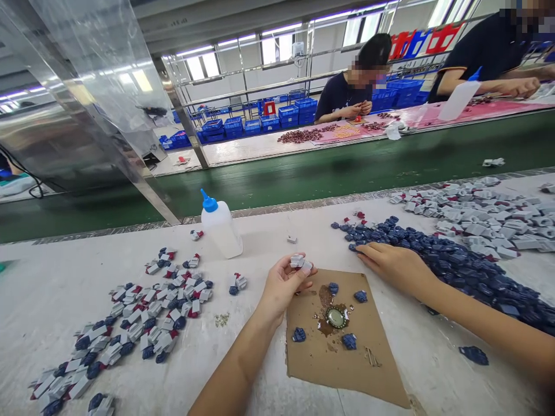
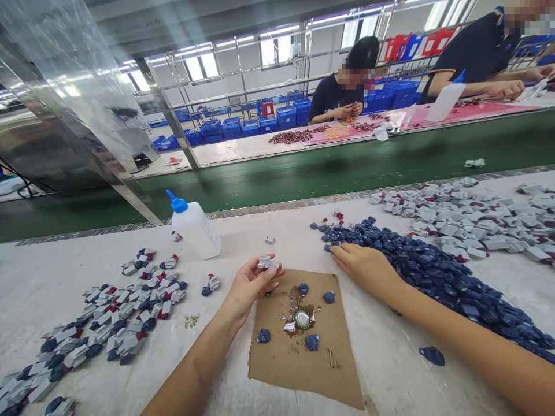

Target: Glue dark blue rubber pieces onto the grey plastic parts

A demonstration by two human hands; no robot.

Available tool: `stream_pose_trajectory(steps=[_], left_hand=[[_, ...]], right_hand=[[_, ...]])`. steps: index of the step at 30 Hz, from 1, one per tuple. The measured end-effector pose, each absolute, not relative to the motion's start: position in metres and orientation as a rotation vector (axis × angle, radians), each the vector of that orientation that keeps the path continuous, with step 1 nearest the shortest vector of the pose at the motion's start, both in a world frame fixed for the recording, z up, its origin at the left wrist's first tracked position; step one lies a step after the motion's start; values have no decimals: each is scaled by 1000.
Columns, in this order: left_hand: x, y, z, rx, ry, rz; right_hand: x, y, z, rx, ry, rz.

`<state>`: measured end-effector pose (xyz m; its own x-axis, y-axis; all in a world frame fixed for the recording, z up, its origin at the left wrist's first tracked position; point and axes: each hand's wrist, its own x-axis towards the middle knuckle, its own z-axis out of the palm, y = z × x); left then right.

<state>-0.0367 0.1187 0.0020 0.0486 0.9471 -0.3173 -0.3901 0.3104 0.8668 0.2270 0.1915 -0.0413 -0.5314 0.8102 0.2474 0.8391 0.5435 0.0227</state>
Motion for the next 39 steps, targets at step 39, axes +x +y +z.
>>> stream_pose_trajectory(steps=[39], left_hand=[[-38,121,2,730,1119,1147]], right_hand=[[183,121,2,-1038,-2201,809]])
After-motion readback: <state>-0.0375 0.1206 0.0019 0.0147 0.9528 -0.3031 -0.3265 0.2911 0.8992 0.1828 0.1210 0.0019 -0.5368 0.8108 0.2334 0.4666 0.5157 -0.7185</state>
